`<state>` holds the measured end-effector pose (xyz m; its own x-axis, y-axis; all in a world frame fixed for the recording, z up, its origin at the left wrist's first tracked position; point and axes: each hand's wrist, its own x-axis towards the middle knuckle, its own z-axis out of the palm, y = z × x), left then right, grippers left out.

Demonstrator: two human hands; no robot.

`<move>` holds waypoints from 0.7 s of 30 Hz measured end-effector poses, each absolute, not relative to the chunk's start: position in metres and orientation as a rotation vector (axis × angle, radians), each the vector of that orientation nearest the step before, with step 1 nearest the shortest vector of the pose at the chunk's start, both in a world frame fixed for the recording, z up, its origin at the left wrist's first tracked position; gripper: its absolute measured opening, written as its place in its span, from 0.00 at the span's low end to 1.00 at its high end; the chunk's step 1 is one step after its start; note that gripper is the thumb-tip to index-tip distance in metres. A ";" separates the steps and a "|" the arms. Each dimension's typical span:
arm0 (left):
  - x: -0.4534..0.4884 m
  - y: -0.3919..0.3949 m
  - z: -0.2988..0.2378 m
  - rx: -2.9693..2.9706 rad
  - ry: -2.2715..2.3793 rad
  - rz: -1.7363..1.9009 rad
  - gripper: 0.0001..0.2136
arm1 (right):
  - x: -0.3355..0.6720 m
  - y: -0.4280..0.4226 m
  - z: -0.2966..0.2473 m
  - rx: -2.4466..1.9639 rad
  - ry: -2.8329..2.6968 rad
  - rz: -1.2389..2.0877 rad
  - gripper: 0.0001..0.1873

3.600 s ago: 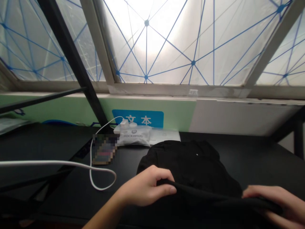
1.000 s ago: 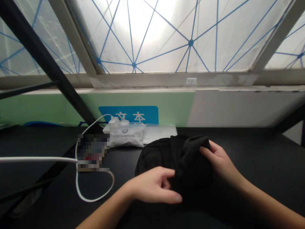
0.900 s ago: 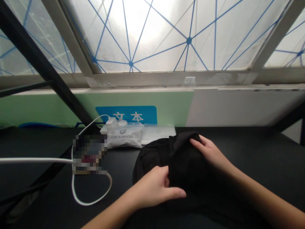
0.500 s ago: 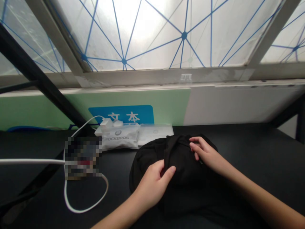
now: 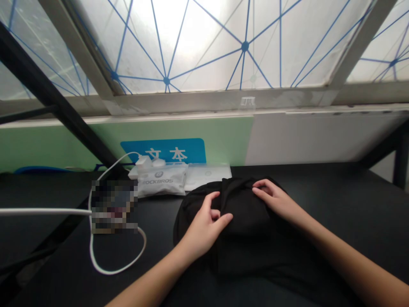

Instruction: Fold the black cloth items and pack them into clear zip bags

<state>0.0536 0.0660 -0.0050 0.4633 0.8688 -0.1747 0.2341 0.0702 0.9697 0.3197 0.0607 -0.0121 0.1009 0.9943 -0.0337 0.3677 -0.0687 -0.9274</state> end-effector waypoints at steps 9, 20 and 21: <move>0.049 0.063 0.005 1.679 0.922 0.507 0.44 | 0.338 0.091 -0.005 -1.502 -1.572 0.697 0.15; 0.043 0.061 0.018 1.780 1.005 0.431 0.41 | 0.325 0.102 0.012 -1.626 -1.882 0.358 0.05; 0.043 0.061 0.017 1.767 1.025 0.456 0.38 | 0.322 0.095 0.018 -1.615 -1.856 0.301 0.06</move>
